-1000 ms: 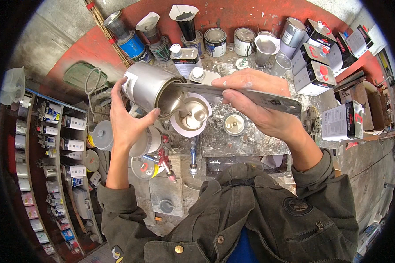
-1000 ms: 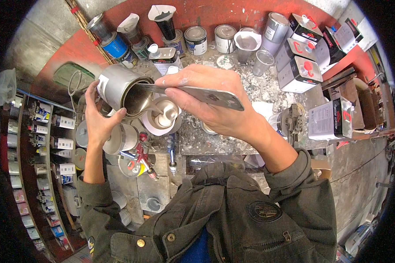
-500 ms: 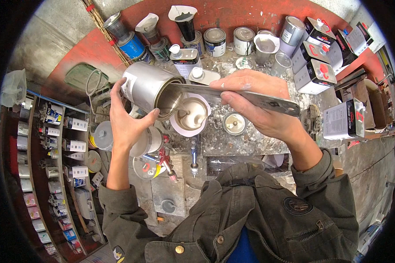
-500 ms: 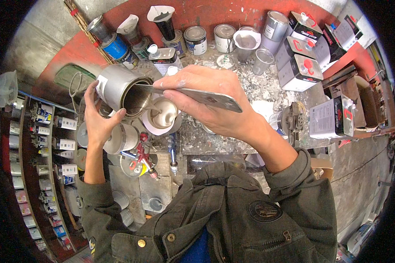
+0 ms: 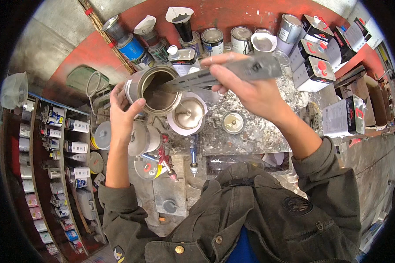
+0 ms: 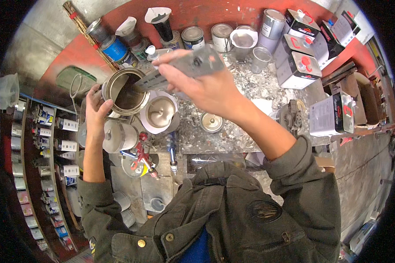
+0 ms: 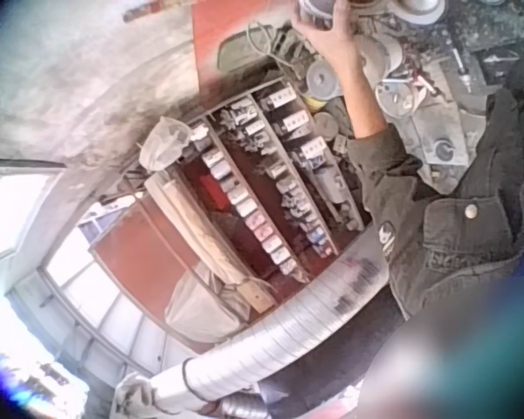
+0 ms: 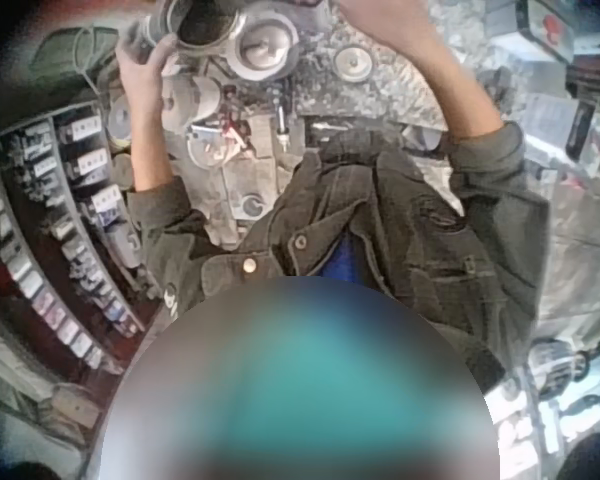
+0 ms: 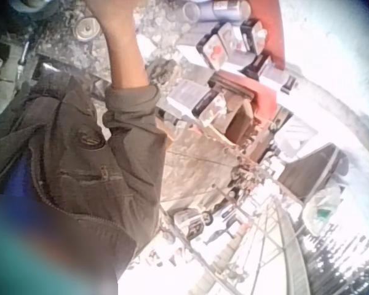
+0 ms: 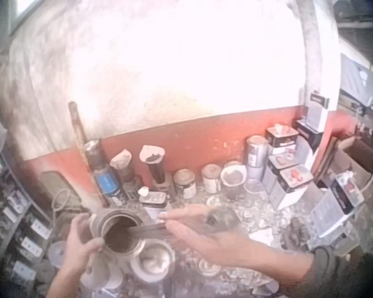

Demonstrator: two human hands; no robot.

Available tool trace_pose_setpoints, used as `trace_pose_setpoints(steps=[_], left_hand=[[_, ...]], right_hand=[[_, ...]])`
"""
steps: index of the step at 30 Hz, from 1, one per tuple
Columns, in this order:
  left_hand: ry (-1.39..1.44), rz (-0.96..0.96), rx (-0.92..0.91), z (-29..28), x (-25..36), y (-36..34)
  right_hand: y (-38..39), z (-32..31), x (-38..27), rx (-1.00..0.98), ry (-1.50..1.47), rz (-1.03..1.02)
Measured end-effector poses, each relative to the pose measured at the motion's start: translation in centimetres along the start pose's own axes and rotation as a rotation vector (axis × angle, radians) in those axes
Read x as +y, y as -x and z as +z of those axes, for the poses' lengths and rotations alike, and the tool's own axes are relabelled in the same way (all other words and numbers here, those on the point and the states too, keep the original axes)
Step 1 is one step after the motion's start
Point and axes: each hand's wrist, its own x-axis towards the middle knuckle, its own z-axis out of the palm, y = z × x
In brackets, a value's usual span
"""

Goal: The person stirs paint in a can using a metal stirrer, then pours the paint through a paper filter into a spray gun cup. The person works in an auto repair shop with a partially disassembled car visible.

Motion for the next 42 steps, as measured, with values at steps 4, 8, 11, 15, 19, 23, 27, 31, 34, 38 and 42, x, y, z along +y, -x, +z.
trace_pose_setpoints(steps=[4,8,11,15,19,23,27,31,34,38,42], left_hand=[[0.085,-0.116,0.044,-0.4,-0.1,-0.3],[0.281,-0.246,0.004,-0.5,-0.2,-0.3],[0.466,-0.304,-0.074,0.2,0.3,0.1],[0.664,-0.374,-0.106,2.8,2.6,0.9],[0.765,-0.304,-0.131,8.4,4.9,3.5],[0.847,-0.317,-0.106,16.5,4.4,5.6],[1.011,-0.576,-0.050,25.7,-0.3,5.0],[1.006,-0.724,-0.047,32.7,-7.4,2.7],[1.049,-0.746,-0.047,36.3,-12.5,1.2],[1.076,-0.694,-0.063,38.5,-16.8,-1.0],[0.995,-0.702,-0.080,38.4,-18.2,-2.1]], right_hand=[[-2.3,-0.4,-0.7,0.055,-0.003,-0.011],[-4.8,-1.2,-2.2,0.070,-0.050,-0.133],[-6.0,-2.8,-3.6,-0.005,0.092,-0.021],[-7.9,-5.3,-5.9,-0.132,0.013,-0.258],[-8.3,-9.0,-8.7,0.044,0.312,-0.051],[-9.2,-12.9,-7.5,0.032,0.255,-0.152],[-9.8,-16.7,-0.8,0.016,0.518,-0.073],[-7.9,-19.0,8.6,0.094,0.659,0.235],[-5.7,-20.6,14.8,0.188,0.514,0.410],[-3.9,-21.8,21.4,0.364,0.344,0.495],[-3.2,-21.7,24.7,0.438,0.345,0.619]])
